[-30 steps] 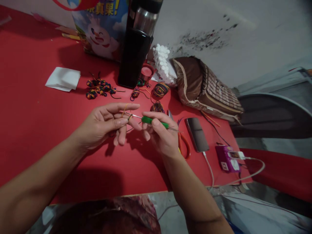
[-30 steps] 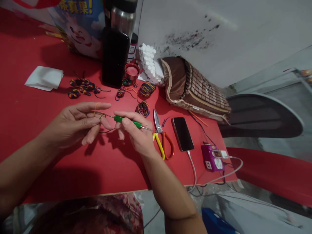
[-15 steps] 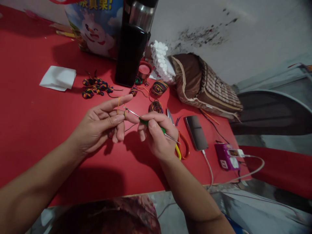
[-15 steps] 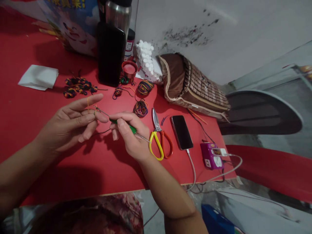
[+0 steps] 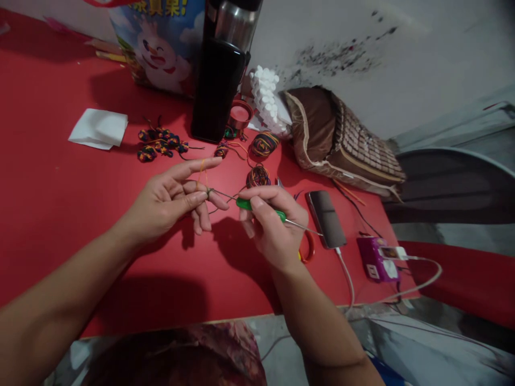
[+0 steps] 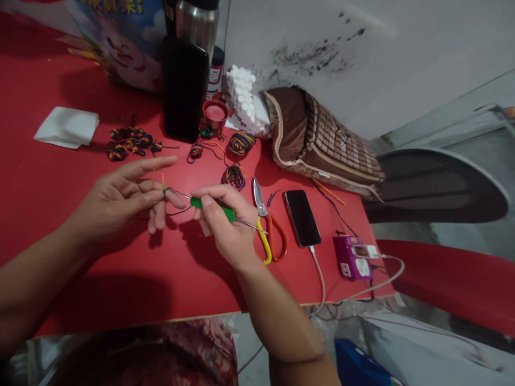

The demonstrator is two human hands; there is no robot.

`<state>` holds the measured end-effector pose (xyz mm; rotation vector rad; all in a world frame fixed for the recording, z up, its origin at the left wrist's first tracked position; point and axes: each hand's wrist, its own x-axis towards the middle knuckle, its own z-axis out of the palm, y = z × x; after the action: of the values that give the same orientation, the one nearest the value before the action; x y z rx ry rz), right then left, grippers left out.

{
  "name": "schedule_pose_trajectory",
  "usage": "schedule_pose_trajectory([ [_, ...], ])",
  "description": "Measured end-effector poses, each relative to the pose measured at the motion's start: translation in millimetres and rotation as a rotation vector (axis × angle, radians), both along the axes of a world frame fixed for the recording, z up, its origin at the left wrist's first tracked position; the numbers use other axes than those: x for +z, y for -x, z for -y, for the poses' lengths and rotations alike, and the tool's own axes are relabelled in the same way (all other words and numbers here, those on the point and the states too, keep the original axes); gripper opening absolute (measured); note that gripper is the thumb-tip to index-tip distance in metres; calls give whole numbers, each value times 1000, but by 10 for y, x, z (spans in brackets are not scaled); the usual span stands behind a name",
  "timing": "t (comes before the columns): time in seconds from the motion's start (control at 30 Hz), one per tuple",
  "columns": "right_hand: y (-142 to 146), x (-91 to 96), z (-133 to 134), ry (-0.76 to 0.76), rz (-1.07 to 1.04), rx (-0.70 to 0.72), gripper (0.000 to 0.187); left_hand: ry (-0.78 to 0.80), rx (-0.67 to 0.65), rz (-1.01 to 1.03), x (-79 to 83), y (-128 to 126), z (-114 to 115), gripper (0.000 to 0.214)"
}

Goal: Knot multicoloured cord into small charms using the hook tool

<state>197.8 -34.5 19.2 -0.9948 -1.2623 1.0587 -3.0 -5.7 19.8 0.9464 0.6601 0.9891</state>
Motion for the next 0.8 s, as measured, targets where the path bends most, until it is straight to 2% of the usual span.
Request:
schedule_pose_trajectory([
  [0.27,-45,8,-49,11,39,-53,13,39,-23,0,-47,-12,9,63],
  [0.5,-62,2,-72,-26,130,-1,12,84,-62,28,-51,6,-4,58],
  [0.67,-85,59,-68,-114,387,37,15,195,4,59,9,38,-64,55],
  [0.73,-99,71,-67,-163,402,33,14,253,11,61,31,51,-84,55],
  [0.8,-108,68,-72,-145,336,35,14,289,10,71,38,58,-96,55],
])
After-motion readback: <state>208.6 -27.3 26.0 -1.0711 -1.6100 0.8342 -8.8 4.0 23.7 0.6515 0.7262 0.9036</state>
